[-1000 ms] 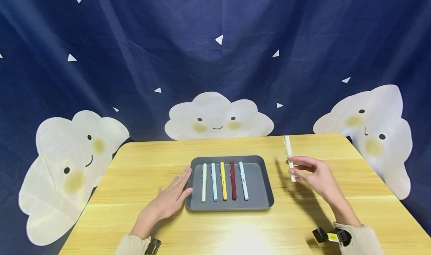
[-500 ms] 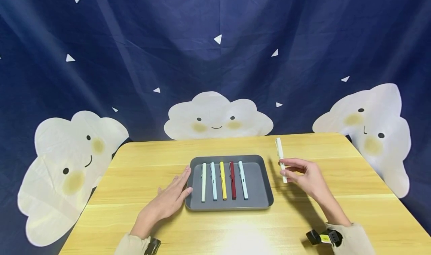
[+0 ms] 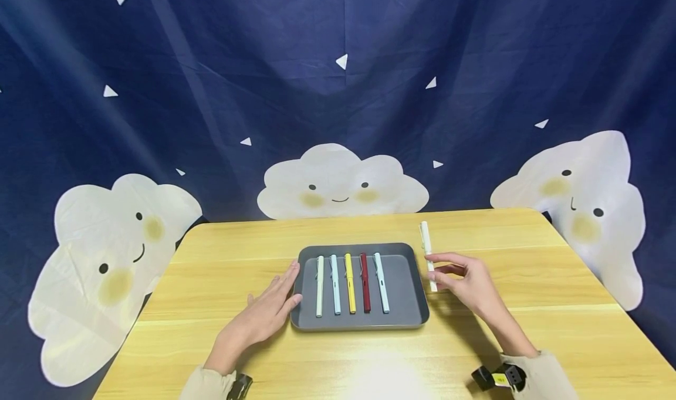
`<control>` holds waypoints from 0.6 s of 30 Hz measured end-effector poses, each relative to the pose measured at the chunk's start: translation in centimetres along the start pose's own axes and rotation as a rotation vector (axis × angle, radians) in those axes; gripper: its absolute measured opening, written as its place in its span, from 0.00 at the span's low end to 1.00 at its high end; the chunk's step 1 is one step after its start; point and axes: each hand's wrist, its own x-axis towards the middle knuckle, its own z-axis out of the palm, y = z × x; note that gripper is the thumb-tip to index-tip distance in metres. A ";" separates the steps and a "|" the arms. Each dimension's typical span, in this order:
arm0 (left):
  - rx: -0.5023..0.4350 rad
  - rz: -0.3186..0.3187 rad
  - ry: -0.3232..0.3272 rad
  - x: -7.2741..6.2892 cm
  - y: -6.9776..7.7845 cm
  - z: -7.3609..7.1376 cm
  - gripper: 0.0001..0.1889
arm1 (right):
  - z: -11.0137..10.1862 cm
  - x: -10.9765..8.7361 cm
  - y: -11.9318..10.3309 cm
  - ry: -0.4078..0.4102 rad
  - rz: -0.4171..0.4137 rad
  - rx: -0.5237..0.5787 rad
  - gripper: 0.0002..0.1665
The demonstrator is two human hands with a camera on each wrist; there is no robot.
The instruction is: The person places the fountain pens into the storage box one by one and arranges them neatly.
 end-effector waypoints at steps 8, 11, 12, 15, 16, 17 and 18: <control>-0.002 0.001 0.000 0.0 0.0 0.0 0.35 | 1.3 -0.2 0.2 -0.019 0.020 0.009 0.19; -0.001 0.001 0.000 0.0 0.1 0.0 0.35 | 1.7 -0.3 0.1 -0.021 0.024 -0.004 0.19; -0.002 0.002 0.000 0.0 0.1 0.0 0.35 | 1.8 -0.3 0.1 -0.019 0.020 -0.014 0.19; -0.006 0.001 0.000 0.0 0.1 0.0 0.35 | 2.1 -0.4 0.2 -0.021 0.006 -0.041 0.19; -0.006 0.001 -0.001 0.1 0.1 0.0 0.35 | 2.2 -0.4 0.2 -0.022 0.005 -0.045 0.19; -0.006 0.001 -0.002 0.1 0.1 0.0 0.35 | 2.2 -0.4 0.2 -0.024 0.003 -0.050 0.19; -0.006 0.001 -0.002 0.1 0.1 0.0 0.35 | 2.3 -0.4 0.2 -0.028 0.001 -0.056 0.19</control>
